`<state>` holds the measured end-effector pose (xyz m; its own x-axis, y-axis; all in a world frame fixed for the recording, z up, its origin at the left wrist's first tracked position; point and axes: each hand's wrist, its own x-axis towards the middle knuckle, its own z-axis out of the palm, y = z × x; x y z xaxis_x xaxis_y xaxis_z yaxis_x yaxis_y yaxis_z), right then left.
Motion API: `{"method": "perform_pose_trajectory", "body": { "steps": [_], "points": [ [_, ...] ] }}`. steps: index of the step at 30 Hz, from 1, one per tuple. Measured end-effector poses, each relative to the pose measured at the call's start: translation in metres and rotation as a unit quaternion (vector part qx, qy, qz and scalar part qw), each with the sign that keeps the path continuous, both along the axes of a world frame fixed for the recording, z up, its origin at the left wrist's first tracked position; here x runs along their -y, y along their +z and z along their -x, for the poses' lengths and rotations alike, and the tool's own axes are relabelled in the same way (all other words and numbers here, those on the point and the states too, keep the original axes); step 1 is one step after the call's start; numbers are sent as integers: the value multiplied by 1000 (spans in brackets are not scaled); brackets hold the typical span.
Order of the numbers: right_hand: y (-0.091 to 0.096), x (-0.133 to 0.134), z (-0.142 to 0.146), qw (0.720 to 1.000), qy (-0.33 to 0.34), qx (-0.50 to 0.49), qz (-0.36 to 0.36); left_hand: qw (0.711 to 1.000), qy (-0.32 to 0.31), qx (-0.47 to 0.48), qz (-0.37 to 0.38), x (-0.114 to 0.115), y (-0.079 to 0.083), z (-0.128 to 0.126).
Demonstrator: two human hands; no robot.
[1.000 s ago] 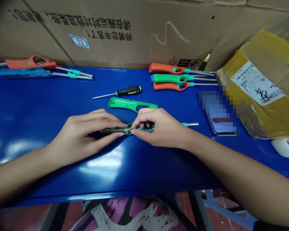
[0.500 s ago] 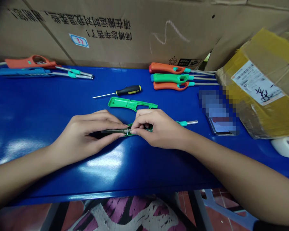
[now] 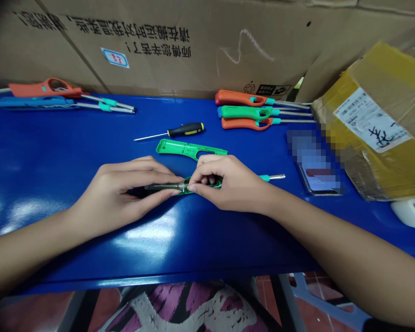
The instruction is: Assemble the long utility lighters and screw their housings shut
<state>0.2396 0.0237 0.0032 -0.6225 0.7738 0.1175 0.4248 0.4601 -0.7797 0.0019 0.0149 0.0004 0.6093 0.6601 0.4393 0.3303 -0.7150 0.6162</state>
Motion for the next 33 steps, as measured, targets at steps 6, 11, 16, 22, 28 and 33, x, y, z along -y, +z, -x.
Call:
{"method": "perform_pose_trajectory", "body": {
  "steps": [6,11,16,22,28,33],
  "points": [
    [1,2,1,1000,-7,0,-9,1000,13,0,28,2,-2,1],
    [0,2,2,1000,-2,-2,-17,998,23,8,54,2,-6,-1],
    [-1,1,2,1000,1,-2,-22,997,31,13,65,2,-7,-3],
    [-1,1,2,999,7,3,-31,998,27,16,62,2,-9,-4],
    [5,3,2,999,-14,24,-16,1000,2,17,11,2,-2,-3],
    [7,1,1,1000,10,12,9,1000,-8,13,-19,2,0,-3]
  ]
}}
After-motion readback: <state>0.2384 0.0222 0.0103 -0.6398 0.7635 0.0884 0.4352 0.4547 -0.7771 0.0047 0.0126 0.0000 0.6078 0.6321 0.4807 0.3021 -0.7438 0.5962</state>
